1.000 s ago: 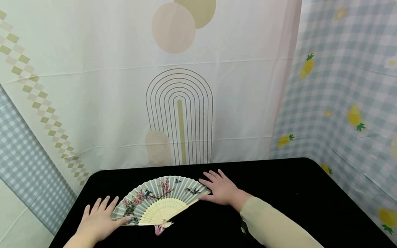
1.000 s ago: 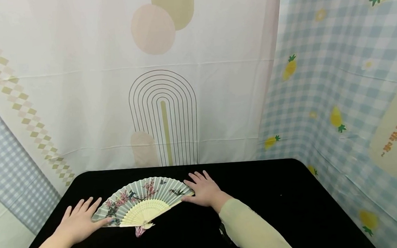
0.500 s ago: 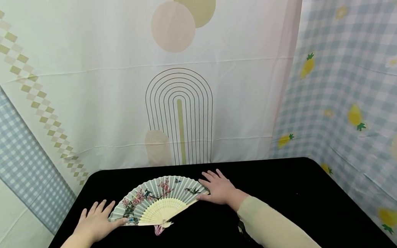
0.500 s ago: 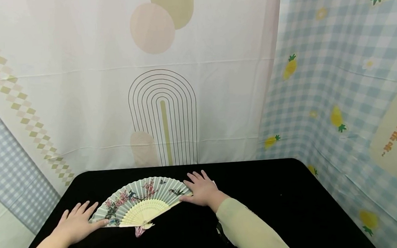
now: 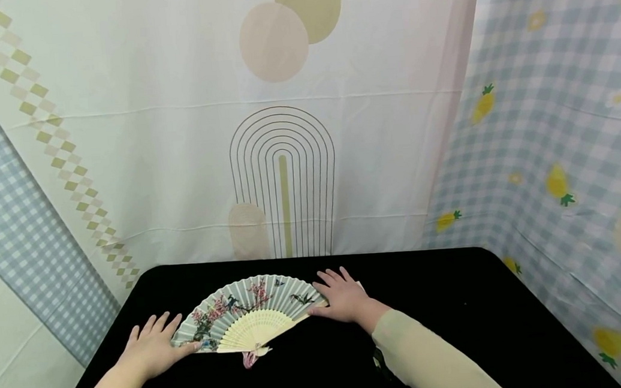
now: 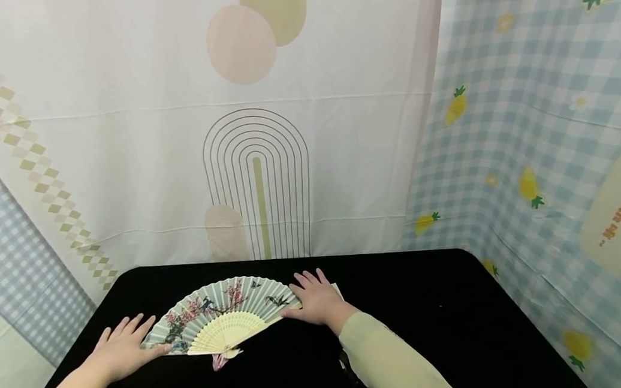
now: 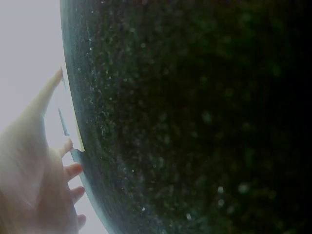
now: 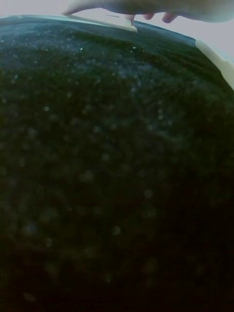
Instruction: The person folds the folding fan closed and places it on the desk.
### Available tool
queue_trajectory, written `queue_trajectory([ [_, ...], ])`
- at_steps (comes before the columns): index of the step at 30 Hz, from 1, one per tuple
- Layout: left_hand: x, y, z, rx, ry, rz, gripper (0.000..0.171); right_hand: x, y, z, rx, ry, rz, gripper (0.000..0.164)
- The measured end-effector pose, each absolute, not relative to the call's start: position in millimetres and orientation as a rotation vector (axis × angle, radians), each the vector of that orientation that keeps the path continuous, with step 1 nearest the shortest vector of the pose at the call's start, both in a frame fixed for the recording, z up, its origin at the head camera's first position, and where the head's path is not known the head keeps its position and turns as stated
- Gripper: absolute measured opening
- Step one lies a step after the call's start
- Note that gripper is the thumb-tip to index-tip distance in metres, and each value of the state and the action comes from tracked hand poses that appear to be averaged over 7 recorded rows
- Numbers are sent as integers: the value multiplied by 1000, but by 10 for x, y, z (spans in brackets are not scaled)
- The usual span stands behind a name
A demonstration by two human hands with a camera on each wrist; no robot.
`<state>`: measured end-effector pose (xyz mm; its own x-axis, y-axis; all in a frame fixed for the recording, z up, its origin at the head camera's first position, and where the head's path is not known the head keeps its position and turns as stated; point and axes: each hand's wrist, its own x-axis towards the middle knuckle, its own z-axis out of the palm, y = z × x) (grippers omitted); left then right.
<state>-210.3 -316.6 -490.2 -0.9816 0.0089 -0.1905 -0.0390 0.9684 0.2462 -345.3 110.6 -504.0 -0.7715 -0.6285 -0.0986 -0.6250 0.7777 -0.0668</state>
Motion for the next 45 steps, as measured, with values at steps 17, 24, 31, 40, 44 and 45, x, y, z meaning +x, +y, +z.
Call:
queue_trajectory([
  [17, -2083, -3199, -4926, 7, 2892, 444, 107, -3390, 1071, -5028, -926, 2883, -96, 84],
  [24, -2073, -3144, -4894, -56, 2868, 568, 108, -3390, 1074, -5017, -876, 2866, -247, 82],
  [31, -2047, -3110, -4881, -127, 2813, 676, 112, -3397, 1065, -5034, -826, 2859, -330, 79],
  [40, -1985, -3042, -4884, -185, 2839, 747, 117, -3359, 1040, -4999, -800, 2862, -475, 86],
  [44, -1942, -3021, -4895, -196, 2873, 769, 117, -3348, 1022, -5003, -768, 2848, -525, 85],
  [45, -1937, -3015, -4895, -199, 2883, 767, 116, -3345, 1020, -5004, -765, 2847, -537, 85],
])
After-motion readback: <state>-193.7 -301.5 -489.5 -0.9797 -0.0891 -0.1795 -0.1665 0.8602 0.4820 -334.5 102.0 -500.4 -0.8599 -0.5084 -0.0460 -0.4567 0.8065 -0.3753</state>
